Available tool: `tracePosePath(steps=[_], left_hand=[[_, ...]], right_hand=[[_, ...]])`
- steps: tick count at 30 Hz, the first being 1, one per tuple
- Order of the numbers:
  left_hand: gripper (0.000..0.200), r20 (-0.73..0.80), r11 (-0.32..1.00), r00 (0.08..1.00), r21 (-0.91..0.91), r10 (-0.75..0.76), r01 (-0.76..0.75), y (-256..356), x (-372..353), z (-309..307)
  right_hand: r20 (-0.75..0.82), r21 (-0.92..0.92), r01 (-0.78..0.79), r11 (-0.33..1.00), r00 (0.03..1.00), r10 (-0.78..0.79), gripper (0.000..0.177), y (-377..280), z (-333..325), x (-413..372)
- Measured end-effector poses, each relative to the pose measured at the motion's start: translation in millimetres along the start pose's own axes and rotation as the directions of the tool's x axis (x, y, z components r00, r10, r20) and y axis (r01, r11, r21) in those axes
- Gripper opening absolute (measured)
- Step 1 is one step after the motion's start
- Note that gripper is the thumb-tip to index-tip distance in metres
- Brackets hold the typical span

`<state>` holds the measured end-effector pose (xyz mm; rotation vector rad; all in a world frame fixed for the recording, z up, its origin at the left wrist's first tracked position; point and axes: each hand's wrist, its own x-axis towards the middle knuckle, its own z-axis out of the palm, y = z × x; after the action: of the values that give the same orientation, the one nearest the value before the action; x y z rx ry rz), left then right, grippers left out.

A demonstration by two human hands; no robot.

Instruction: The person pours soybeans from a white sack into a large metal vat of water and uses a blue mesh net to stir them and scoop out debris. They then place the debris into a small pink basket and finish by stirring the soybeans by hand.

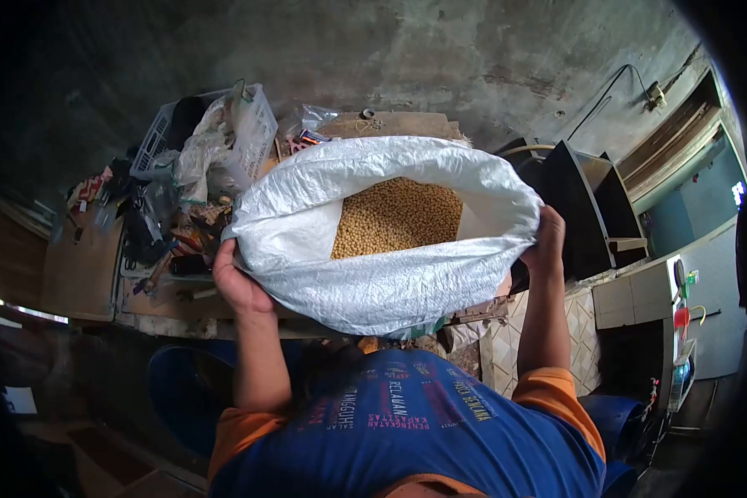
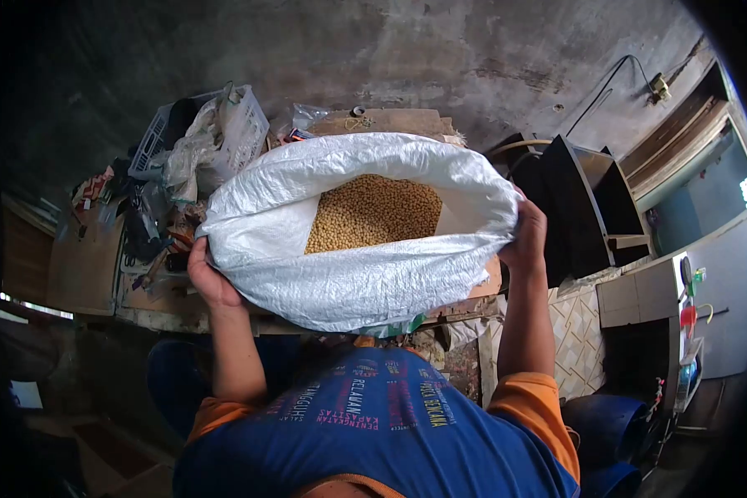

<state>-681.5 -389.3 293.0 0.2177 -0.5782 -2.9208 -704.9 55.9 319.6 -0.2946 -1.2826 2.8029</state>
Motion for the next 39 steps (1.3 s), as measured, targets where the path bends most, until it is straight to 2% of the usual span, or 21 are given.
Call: tracePosePath(steps=[1, 2, 4, 6, 7, 10, 12, 15, 18, 20, 22, 23, 24, 26, 28, 29, 31, 34, 36, 37, 39], left_hand=[[0.035, 0.008, 0.999, 0.999, 0.031, 0.037, -0.037, -5, -8, 14], [0.035, 0.01, 0.999, 0.999, 0.025, 0.038, -0.038, -7, -13, 27], [0.035, 0.028, 0.994, 0.998, 0.092, 0.052, -0.054, -7, -25, 39], [0.037, 0.011, 0.992, 0.998, 0.113, 0.062, -0.063, -9, -28, 43], [0.038, 0.047, 0.992, 0.998, 0.118, 0.046, -0.051, -12, -33, 50], [0.04, 0.132, 0.981, 0.991, 0.19, 0.013, -0.038, -28, -48, 81], [0.043, 0.169, 0.971, 0.986, 0.236, -0.01, -0.031, -42, -48, 82], [0.041, 0.287, 0.91, 0.956, 0.377, 0.062, -0.173, -39, -55, 96], [0.041, 0.37, 0.898, 0.929, 0.414, -0.018, -0.148, -27, -59, 94], [0.036, 0.388, 0.888, 0.921, 0.43, -0.018, -0.164, -14, -60, 78], [0.037, 0.481, 0.703, 0.873, 0.65, -0.086, -0.289, 3, -54, 42], [0.045, 0.414, 0.831, 0.906, 0.471, 0.089, -0.297, 2, -60, 32], [0.051, 0.395, 0.724, 0.894, 0.551, 0.211, -0.414, 15, -57, 18], [0.052, 0.057, 0.784, 0.936, 0.53, 0.347, -0.323, 22, -46, -29], [0.052, -0.22, 0.854, 0.933, 0.499, 0.287, -0.145, 6, -33, -85], [0.052, -0.323, 0.874, 0.922, 0.485, 0.215, -0.034, -9, -27, -110], [0.05, -0.455, 0.891, 0.888, 0.425, 0.059, 0.158, -43, -23, -151], [0.048, -0.55, 0.892, 0.827, 0.309, -0.115, 0.33, -87, -8, -166], [0.049, -0.563, 0.885, 0.799, 0.236, -0.213, 0.402, -102, 3, -163], [0.049, -0.481, 0.875, 0.841, 0.261, -0.248, 0.407, -103, 7, -155], [0.057, -0.209, 0.911, 0.948, 0.288, -0.241, 0.296, -115, 29, -167]], right_hand=[[-0.088, -0.208, -0.003, 0.978, 0.996, -0.016, 0.041, 3, -18, 17], [-0.102, -0.593, 0.166, 0.788, 0.955, -0.278, 0.04, -3, 7, 4], [0.115, -0.857, 0.378, 0.349, 0.801, -0.587, 0.047, -15, 36, -8], [0.464, -0.848, 0.529, -0.041, 0.701, -0.542, 0.067, -34, 106, -52], [0.635, -0.747, 0.66, -0.082, 0.673, -0.38, 0.082, -31, 127, -63], [0.84, -0.527, 0.837, -0.147, 0.539, 0.06, 0.123, 24, 176, -85], [0.818, -0.533, 0.823, -0.199, 0.561, 0.129, 0.128, 72, 184, -78], [0.861, -0.494, 0.827, -0.269, 0.508, -0.021, 0.122, 100, 195, -56], [0.9, -0.434, 0.879, -0.197, 0.432, -0.058, 0.113, 111, 201, -37], [0.934, -0.348, 0.918, -0.192, 0.357, 0.013, 0.083, 115, 203, -21], [0.949, -0.289, 0.945, -0.156, 0.304, 0.083, 0.074, 124, 199, -7], [0.938, -0.325, 0.946, 0.013, 0.32, 0.135, 0.069, 125, 199, -3], [0.903, -0.426, 0.895, 0.131, 0.411, 0.124, 0.061, 126, 202, -10], [0.897, -0.432, 0.85, 0.302, 0.371, 0.241, 0.05, 134, 178, 10], [0.785, -0.597, 0.612, 0.519, 0.577, 0.225, 0.041, 133, 171, 3], [0.772, -0.62, 0.663, 0.419, 0.61, 0.179, 0.037, 130, 166, -2], [0.568, -0.751, 0.405, 0.521, 0.799, 0.197, 0.033, 127, 164, -10], [0.425, -0.818, 0.285, 0.499, 0.885, 0.19, 0.034, 126, 160, -17], [0.396, -0.736, 0.245, 0.631, 0.912, 0.108, 0.03, 130, 148, -16], [0.813, -0.578, 0.81, -0.104, 0.582, 0.017, 0.028, 122, 157, -16], [0.826, -0.559, 0.82, -0.121, 0.564, 0.005, 0.027, 120, 156, -17]])
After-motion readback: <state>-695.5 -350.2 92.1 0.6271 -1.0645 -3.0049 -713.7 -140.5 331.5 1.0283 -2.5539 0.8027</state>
